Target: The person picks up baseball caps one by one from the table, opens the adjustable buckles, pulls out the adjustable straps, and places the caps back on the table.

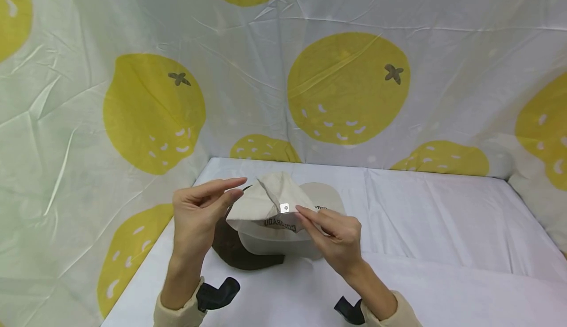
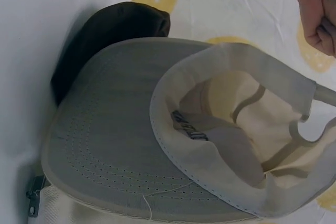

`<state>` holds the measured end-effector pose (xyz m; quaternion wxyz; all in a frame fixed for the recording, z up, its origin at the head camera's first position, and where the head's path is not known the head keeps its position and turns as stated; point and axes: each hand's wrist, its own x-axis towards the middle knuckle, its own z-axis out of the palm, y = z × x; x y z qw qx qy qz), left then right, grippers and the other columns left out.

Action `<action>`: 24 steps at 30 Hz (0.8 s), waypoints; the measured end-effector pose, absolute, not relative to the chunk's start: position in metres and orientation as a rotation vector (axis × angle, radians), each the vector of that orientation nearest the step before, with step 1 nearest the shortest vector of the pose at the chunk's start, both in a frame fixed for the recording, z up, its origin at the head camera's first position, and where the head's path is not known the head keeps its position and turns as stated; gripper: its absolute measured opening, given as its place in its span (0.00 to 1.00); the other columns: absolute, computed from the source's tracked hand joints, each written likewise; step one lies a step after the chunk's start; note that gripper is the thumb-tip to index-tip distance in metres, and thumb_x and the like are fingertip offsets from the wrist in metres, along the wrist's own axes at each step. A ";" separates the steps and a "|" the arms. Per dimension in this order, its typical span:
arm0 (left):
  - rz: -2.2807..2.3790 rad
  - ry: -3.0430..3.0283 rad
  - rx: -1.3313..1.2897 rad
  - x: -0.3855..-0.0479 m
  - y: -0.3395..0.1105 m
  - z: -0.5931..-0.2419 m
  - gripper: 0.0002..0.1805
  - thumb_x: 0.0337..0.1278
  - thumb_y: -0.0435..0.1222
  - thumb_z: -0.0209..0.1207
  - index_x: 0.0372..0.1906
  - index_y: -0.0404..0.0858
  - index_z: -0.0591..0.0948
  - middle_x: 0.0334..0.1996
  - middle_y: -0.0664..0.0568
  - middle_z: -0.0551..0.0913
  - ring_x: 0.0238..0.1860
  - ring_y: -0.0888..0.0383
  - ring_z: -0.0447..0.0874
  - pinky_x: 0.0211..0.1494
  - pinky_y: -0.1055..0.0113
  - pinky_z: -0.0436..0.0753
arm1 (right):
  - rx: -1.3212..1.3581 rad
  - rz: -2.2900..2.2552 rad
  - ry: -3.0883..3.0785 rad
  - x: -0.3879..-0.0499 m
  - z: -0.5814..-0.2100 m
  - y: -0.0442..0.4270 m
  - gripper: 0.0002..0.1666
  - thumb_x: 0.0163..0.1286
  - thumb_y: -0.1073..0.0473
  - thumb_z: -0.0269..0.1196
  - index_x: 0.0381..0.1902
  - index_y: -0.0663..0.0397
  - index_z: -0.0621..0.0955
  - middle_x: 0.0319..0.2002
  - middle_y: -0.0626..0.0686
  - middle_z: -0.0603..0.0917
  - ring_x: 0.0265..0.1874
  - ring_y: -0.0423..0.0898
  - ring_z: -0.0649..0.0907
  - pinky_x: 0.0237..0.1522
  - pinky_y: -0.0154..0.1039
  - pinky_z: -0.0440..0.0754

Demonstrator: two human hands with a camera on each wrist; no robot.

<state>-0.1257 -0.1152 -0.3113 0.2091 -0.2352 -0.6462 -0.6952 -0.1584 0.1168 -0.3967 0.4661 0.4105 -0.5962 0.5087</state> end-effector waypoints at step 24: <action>-1.768 -1.936 -0.800 -0.141 -0.088 -0.333 0.11 0.53 0.21 0.71 0.43 0.25 0.90 0.12 0.49 0.69 0.21 0.67 0.57 0.28 0.78 0.70 | 0.749 1.285 -1.553 -0.158 -0.395 0.125 0.05 0.53 0.77 0.74 0.30 0.71 0.90 0.11 0.43 0.55 0.15 0.34 0.52 0.18 0.24 0.46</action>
